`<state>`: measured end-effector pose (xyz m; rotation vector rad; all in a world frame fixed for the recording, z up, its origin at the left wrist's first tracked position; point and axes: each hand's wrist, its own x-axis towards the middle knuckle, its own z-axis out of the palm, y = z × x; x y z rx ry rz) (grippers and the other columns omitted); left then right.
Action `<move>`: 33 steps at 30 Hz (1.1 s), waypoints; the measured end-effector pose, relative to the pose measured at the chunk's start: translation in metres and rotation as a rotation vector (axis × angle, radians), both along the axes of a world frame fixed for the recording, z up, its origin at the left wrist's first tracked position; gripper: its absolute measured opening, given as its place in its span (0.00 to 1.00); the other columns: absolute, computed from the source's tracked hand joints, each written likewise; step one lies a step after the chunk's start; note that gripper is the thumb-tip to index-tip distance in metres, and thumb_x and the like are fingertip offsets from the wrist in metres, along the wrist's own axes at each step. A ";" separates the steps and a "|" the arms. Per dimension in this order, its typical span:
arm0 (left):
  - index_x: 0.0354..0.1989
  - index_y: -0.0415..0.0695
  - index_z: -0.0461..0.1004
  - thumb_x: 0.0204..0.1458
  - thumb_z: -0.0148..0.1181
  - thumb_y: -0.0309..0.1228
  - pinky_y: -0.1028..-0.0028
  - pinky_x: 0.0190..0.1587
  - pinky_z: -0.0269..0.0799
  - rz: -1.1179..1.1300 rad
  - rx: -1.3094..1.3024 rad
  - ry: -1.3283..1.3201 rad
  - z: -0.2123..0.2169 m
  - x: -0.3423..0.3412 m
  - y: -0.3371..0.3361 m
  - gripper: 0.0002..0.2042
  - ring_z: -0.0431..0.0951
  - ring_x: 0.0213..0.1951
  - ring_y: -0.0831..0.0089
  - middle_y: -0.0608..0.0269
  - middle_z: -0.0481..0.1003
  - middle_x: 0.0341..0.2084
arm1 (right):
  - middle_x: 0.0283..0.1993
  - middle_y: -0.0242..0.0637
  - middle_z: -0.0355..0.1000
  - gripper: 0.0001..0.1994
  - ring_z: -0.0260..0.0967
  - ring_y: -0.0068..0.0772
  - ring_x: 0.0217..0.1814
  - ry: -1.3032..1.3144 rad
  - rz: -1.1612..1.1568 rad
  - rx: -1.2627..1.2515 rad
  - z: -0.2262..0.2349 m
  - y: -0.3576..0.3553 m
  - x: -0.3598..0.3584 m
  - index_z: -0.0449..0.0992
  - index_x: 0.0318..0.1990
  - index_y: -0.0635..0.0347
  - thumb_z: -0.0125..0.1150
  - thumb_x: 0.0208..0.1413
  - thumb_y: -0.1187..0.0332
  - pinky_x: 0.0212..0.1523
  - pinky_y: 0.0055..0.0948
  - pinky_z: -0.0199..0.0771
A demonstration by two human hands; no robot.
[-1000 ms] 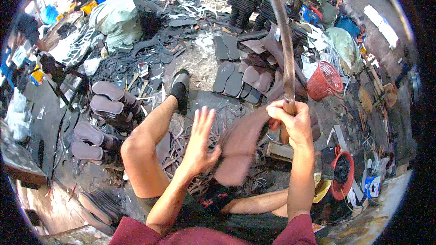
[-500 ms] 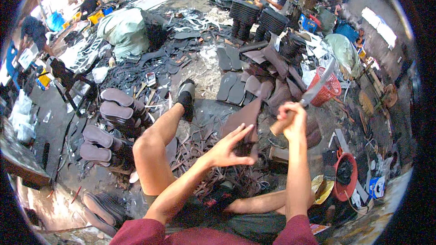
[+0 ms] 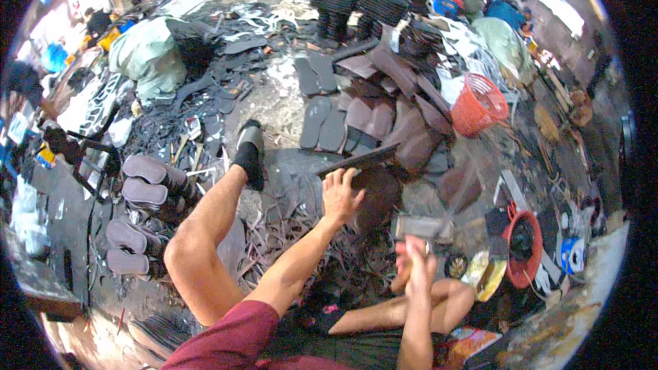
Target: The person sits on the floor and uses a knife to cut and trim rubber shoe soles. They repeatedly pick up soles, slice along edges, and place trimmed pieces aside.
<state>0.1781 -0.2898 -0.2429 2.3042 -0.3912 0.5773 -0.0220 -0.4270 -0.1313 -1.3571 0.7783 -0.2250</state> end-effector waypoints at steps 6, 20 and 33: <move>0.66 0.57 0.62 0.40 0.71 0.51 0.48 0.67 0.50 0.136 0.241 0.039 0.006 0.122 -0.014 0.41 0.54 0.69 0.47 0.50 0.56 0.68 | 0.33 0.36 0.77 0.07 0.72 0.26 0.27 -0.007 -0.051 0.087 -0.013 0.033 -0.098 0.78 0.44 0.61 0.60 0.62 0.69 0.28 0.26 0.72; 0.47 0.44 0.79 0.31 0.76 0.53 0.45 0.64 0.58 -0.252 0.719 0.703 -0.018 0.239 0.012 0.35 0.78 0.51 0.59 0.56 0.81 0.44 | 0.33 0.40 0.79 0.10 0.73 0.27 0.25 0.099 0.090 0.151 -0.012 0.039 -0.071 0.77 0.48 0.60 0.60 0.62 0.68 0.24 0.26 0.75; 0.64 0.45 0.60 0.46 0.72 0.29 0.66 0.56 0.71 -0.026 -0.958 0.522 0.145 -0.031 0.165 0.36 0.73 0.52 0.65 0.57 0.72 0.53 | 0.34 0.34 0.70 0.29 0.60 0.22 0.24 -0.172 0.241 -0.123 0.012 0.051 -0.067 0.54 0.70 0.61 0.56 0.65 0.68 0.24 0.25 0.64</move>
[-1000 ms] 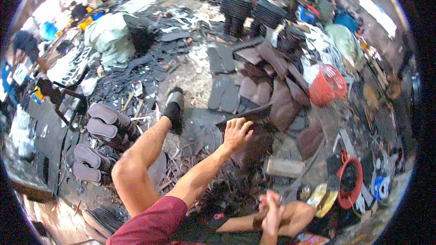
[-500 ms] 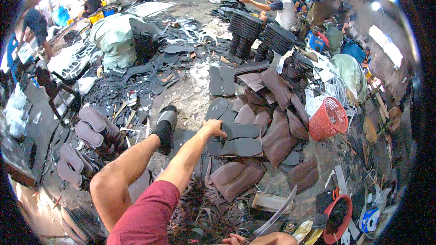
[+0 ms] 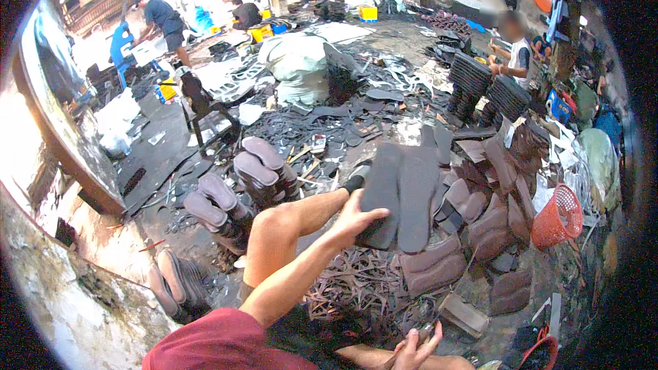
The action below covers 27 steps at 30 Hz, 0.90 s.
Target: The person sits on the floor and uses a knife to cut and trim rubber shoe soles. They repeatedly pick up soles, slice along edges, and place trimmed pieces aside.
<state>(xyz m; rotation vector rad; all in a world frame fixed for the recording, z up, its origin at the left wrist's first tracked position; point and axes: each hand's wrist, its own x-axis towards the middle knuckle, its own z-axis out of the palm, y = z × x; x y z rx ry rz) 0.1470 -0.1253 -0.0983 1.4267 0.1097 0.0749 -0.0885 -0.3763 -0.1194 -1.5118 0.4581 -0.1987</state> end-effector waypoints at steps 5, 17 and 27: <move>0.65 0.46 0.62 0.50 0.69 0.30 0.67 0.57 0.70 0.169 -0.327 0.166 0.063 -0.110 0.062 0.32 0.73 0.53 0.67 0.60 0.72 0.54 | 0.37 0.33 0.70 0.26 0.61 0.22 0.28 -0.316 0.291 0.061 0.011 0.007 -0.017 0.52 0.71 0.61 0.50 0.68 0.69 0.29 0.26 0.66; 0.60 0.39 0.65 0.50 0.69 0.28 0.69 0.48 0.76 0.317 -0.350 0.329 0.064 -0.166 0.075 0.29 0.78 0.45 0.70 0.58 0.75 0.48 | 0.31 0.32 0.67 0.20 0.61 0.21 0.30 -0.050 0.544 -0.322 0.007 0.031 -0.104 0.66 0.63 0.61 0.45 0.69 0.61 0.33 0.21 0.65; 0.60 0.37 0.65 0.50 0.69 0.27 0.70 0.47 0.78 0.347 -0.409 0.378 0.051 -0.176 0.056 0.29 0.78 0.44 0.70 0.57 0.75 0.47 | 0.34 0.49 0.72 0.17 0.71 0.49 0.31 -0.004 0.596 -0.602 0.022 0.028 -0.123 0.72 0.56 0.64 0.52 0.61 0.70 0.34 0.39 0.72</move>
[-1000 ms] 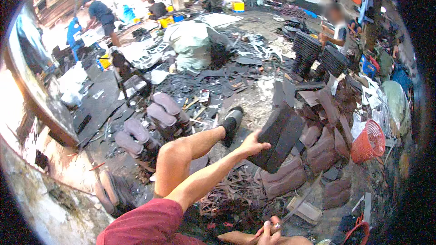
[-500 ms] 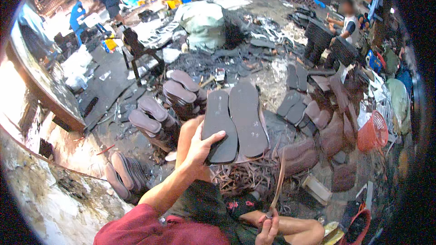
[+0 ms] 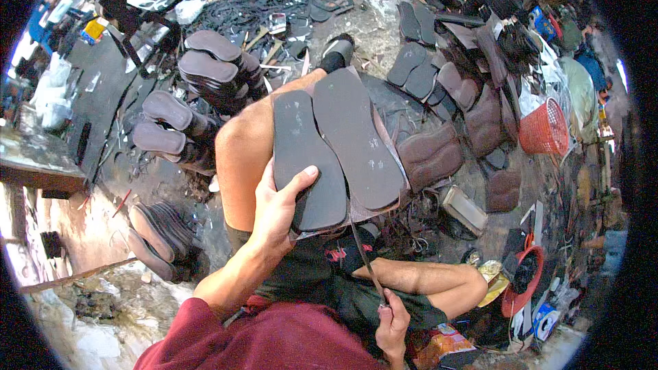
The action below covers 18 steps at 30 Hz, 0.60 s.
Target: The person sits on the floor and uses a knife to cut and trim rubber shoe soles. They repeatedly pick up soles, slice along edges, and place trimmed pieces aside.
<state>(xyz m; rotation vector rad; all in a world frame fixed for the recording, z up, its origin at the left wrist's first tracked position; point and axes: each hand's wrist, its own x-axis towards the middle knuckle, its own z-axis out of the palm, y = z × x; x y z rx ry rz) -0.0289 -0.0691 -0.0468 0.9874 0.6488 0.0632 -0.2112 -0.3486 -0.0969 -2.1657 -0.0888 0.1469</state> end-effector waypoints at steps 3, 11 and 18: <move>0.61 0.37 0.63 0.49 0.70 0.28 0.70 0.49 0.76 0.010 0.016 0.014 -0.005 0.000 0.001 0.31 0.77 0.46 0.70 0.57 0.74 0.48 | 0.39 0.51 0.74 0.17 0.73 0.53 0.36 -0.125 0.000 -0.092 -0.004 0.023 0.013 0.72 0.56 0.64 0.51 0.61 0.70 0.37 0.42 0.73; 0.65 0.38 0.59 0.47 0.70 0.27 0.69 0.53 0.73 -0.002 0.150 0.013 -0.015 -0.007 -0.003 0.36 0.75 0.50 0.68 0.56 0.72 0.51 | 0.44 0.53 0.76 0.18 0.74 0.58 0.41 0.014 -0.069 0.037 -0.026 0.070 0.061 0.70 0.60 0.63 0.50 0.64 0.69 0.44 0.45 0.74; 0.66 0.36 0.57 0.46 0.72 0.29 0.67 0.56 0.71 -0.111 0.216 0.014 -0.016 -0.017 0.004 0.39 0.73 0.52 0.66 0.54 0.71 0.52 | 0.35 0.52 0.73 0.11 0.70 0.63 0.35 -0.117 0.060 0.081 -0.041 0.078 0.110 0.74 0.45 0.64 0.54 0.58 0.70 0.38 0.49 0.70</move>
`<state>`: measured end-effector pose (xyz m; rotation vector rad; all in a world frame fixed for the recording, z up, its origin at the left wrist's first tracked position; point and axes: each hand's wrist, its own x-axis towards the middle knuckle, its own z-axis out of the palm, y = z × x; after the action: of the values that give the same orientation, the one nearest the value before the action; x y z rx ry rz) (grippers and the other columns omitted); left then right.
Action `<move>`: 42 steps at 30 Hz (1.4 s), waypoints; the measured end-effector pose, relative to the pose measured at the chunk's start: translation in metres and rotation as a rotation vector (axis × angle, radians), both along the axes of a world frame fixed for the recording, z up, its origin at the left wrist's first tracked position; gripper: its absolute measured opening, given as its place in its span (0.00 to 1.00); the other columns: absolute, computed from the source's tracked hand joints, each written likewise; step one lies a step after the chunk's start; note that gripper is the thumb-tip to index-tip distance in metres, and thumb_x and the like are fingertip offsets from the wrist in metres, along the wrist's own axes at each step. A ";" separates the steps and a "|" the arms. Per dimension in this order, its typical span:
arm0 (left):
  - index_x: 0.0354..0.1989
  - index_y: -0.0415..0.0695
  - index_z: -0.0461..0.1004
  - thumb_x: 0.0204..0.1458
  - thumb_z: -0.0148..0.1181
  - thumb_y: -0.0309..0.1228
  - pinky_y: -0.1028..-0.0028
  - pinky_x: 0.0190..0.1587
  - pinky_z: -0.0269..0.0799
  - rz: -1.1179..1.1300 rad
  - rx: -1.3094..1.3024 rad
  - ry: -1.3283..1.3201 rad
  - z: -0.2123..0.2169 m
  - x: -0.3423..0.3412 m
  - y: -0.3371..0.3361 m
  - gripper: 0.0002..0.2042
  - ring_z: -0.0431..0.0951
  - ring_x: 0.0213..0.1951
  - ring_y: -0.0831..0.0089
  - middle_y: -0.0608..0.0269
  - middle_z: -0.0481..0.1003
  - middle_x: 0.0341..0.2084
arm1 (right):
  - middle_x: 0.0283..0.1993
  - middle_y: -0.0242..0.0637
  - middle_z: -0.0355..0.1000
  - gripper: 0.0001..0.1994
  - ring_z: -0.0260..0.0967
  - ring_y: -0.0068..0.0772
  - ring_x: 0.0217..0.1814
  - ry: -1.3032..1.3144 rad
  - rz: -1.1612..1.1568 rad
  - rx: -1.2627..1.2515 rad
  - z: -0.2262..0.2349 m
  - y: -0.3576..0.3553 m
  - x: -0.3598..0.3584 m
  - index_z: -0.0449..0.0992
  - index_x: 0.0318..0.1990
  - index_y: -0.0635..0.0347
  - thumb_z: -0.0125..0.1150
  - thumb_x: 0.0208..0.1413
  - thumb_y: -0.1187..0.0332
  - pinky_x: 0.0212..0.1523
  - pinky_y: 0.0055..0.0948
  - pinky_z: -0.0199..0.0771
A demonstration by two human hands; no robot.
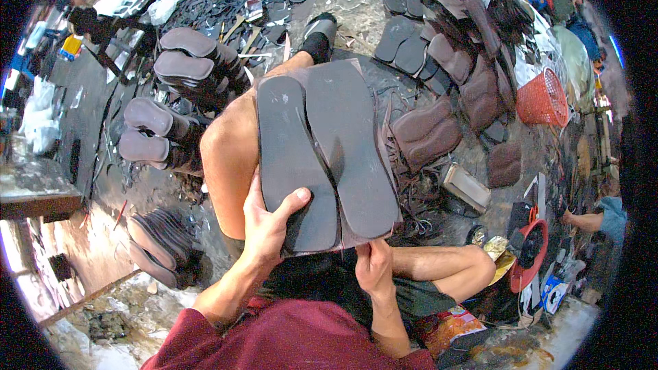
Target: The person sits on the floor and uses a knife to cut and trim rubber shoe soles. They repeatedly pick up soles, slice along edges, and place trimmed pieces aside.
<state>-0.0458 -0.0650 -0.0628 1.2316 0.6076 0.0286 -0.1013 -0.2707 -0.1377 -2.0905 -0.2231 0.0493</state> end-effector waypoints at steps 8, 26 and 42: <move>0.67 0.36 0.56 0.44 0.72 0.30 0.67 0.59 0.68 -0.066 -0.012 0.046 0.001 -0.006 0.002 0.41 0.73 0.53 0.65 0.54 0.71 0.53 | 0.44 0.50 0.73 0.17 0.71 0.50 0.42 0.136 -0.106 0.206 -0.075 -0.023 -0.011 0.72 0.52 0.63 0.55 0.60 0.61 0.48 0.41 0.70; 0.66 0.38 0.58 0.44 0.71 0.32 0.68 0.58 0.67 -0.137 -0.029 -0.009 -0.004 -0.018 -0.008 0.40 0.72 0.53 0.67 0.58 0.72 0.51 | 0.38 0.29 0.71 0.22 0.66 0.18 0.37 0.116 -0.015 0.603 -0.032 0.089 0.191 0.66 0.64 0.56 0.54 0.66 0.59 0.36 0.21 0.67; 0.48 0.38 0.70 0.52 0.63 0.45 0.67 0.34 0.80 -0.229 -0.120 -0.066 0.052 0.023 0.043 0.23 0.82 0.29 0.63 0.55 0.79 0.35 | 0.43 0.39 0.73 0.25 0.68 0.29 0.44 0.252 0.056 0.633 0.067 0.008 0.009 0.66 0.63 0.65 0.58 0.61 0.66 0.47 0.31 0.68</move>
<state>-0.0232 -0.0219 -0.0110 1.1726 0.4024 -0.1561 -0.0922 -0.2629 -0.0710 -1.4308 -0.1214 0.2426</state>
